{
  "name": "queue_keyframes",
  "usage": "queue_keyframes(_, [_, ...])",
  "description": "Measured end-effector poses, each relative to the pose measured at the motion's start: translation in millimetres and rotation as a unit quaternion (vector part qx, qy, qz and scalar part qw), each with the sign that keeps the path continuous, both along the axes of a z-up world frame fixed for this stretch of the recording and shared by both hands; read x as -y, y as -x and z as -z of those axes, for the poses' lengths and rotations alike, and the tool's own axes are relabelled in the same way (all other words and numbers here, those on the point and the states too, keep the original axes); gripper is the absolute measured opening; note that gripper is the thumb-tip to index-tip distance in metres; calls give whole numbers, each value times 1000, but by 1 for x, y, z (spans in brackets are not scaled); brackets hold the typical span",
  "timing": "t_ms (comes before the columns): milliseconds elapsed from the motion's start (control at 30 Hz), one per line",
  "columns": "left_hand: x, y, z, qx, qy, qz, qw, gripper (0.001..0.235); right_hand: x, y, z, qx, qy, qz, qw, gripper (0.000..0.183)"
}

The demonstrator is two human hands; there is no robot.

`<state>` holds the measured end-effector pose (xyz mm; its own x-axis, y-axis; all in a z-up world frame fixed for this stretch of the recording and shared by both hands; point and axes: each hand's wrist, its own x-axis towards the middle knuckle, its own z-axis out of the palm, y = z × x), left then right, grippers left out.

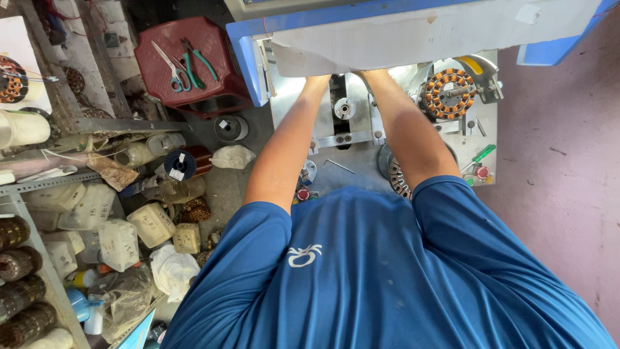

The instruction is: The person assembles a metal motor component by inserting smaller metal parts and using a metal rod to secure them before placing the assembly into a winding machine.

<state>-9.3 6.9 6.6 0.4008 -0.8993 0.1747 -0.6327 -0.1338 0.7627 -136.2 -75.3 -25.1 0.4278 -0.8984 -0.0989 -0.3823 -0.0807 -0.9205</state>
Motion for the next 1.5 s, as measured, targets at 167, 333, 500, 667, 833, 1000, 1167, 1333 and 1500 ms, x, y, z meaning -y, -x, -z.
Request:
queue_keyframes(167, [0,1,0,-1,-2,-1,1000,18,0,1,-1,-1,1,1,1000,32])
queue_keyframes(333, [1,0,0,1,-1,2,1000,18,-1,0,0,-1,1,0,1000,30])
queue_keyframes(500, [2,0,0,0,-2,2,1000,18,-2,0,0,-3,2,0,1000,29])
queue_keyframes(667, [1,0,1,-1,-1,3,1000,17,-2,1,0,-3,3,3,1000,28])
queue_keyframes(833, [1,0,1,-1,0,2,1000,17,-1,1,0,-4,3,0,1000,26])
queue_keyframes(1000, [2,0,1,1,0,4,1000,17,0,1,0,-3,3,3,1000,25])
queue_keyframes(1167, [2,1,1,0,-1,3,1000,17,-1,1,1,-3,4,5,1000,23])
queue_keyframes(1333, [2,0,0,1,-1,2,1000,16,-1,0,0,-4,4,2,1000,22])
queue_keyframes(1500, [2,0,-1,0,-1,1,1000,16,0,0,0,-5,5,-1,1000,21])
